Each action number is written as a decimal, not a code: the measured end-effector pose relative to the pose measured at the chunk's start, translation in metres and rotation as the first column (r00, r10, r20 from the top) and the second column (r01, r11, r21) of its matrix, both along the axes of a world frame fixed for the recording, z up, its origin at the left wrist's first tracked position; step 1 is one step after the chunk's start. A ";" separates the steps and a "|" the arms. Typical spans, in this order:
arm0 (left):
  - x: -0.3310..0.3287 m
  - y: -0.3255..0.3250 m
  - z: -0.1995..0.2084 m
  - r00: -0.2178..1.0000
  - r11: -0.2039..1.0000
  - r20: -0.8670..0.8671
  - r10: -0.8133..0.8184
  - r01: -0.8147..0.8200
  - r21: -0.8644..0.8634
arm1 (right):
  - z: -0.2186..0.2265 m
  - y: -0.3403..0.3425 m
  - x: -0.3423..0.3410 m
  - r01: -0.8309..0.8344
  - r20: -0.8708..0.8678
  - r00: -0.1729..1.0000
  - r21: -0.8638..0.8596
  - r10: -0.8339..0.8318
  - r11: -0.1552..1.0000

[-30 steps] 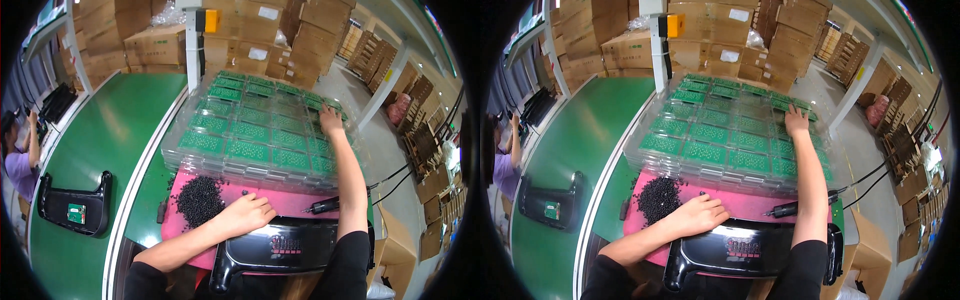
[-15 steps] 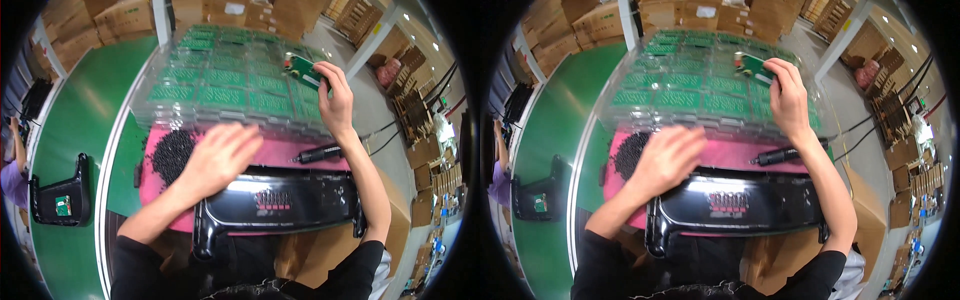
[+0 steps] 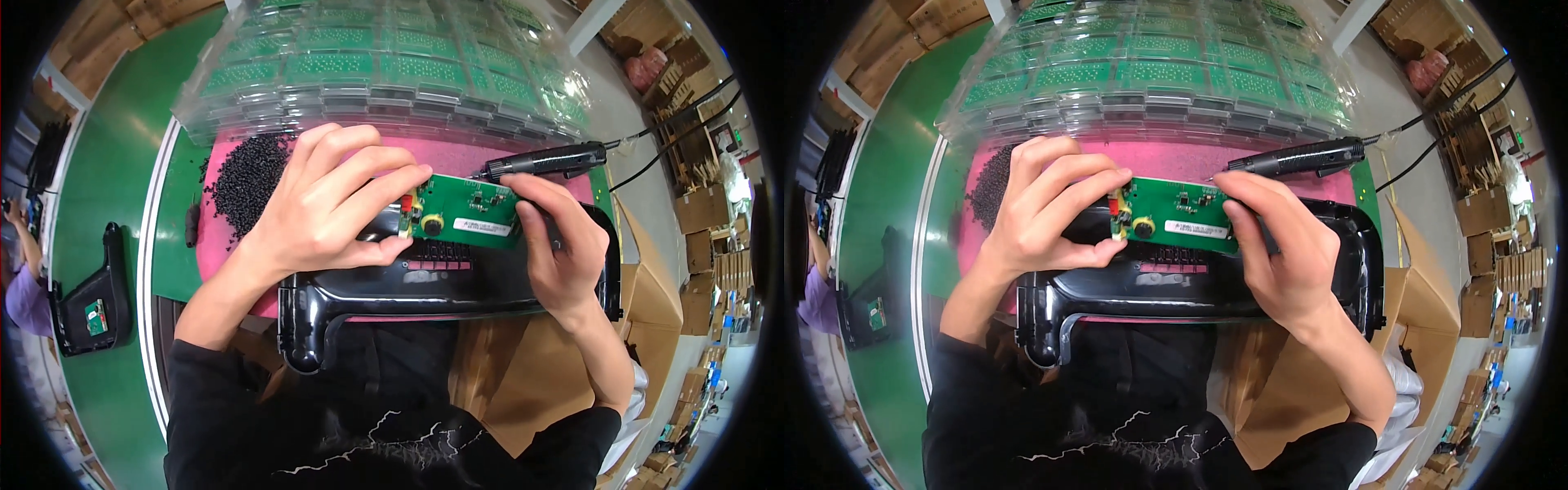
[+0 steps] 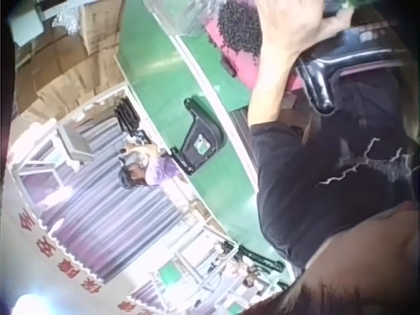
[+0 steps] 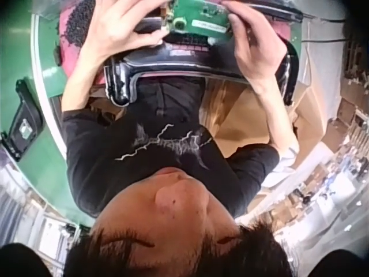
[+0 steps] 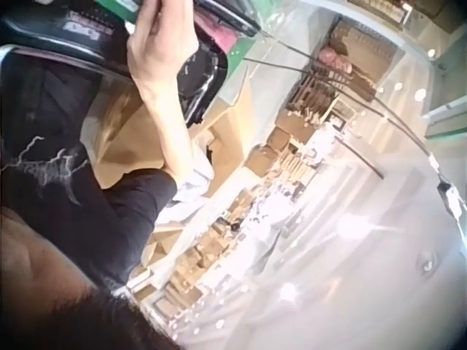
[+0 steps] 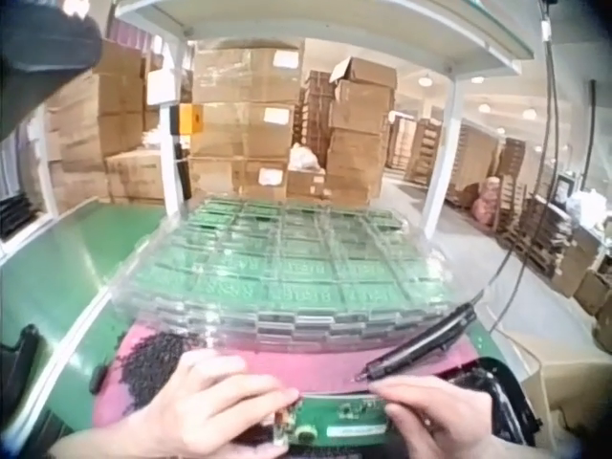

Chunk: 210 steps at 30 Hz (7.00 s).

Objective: Assembling circuit boards into black plastic housings using an electric screwdriver on an assembly line.

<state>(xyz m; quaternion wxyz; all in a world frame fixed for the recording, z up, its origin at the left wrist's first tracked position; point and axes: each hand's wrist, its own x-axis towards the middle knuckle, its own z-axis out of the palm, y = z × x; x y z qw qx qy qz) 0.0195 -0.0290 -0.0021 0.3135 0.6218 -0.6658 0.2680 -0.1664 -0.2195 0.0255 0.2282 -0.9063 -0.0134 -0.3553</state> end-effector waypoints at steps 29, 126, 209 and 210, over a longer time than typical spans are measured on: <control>-0.002 0.004 -0.024 0.930 0.860 -0.368 -0.008 0.194 0.473 | -0.066 -0.019 -0.018 -0.078 -0.284 0.951 0.165 0.123 0.983; 0.038 0.003 -0.033 0.352 0.834 -0.931 0.100 0.481 0.272 | 0.012 0.044 0.043 -0.677 0.633 0.731 0.719 0.254 0.157; 0.060 0.012 -0.055 0.799 0.955 -0.541 -0.262 0.296 -0.025 | 0.002 0.063 0.101 -0.445 0.347 0.891 0.794 0.292 0.415; 0.060 0.012 -0.054 0.823 0.961 -0.513 -0.246 0.275 -0.020 | 0.002 0.061 0.101 -0.456 0.356 0.884 0.798 0.302 0.394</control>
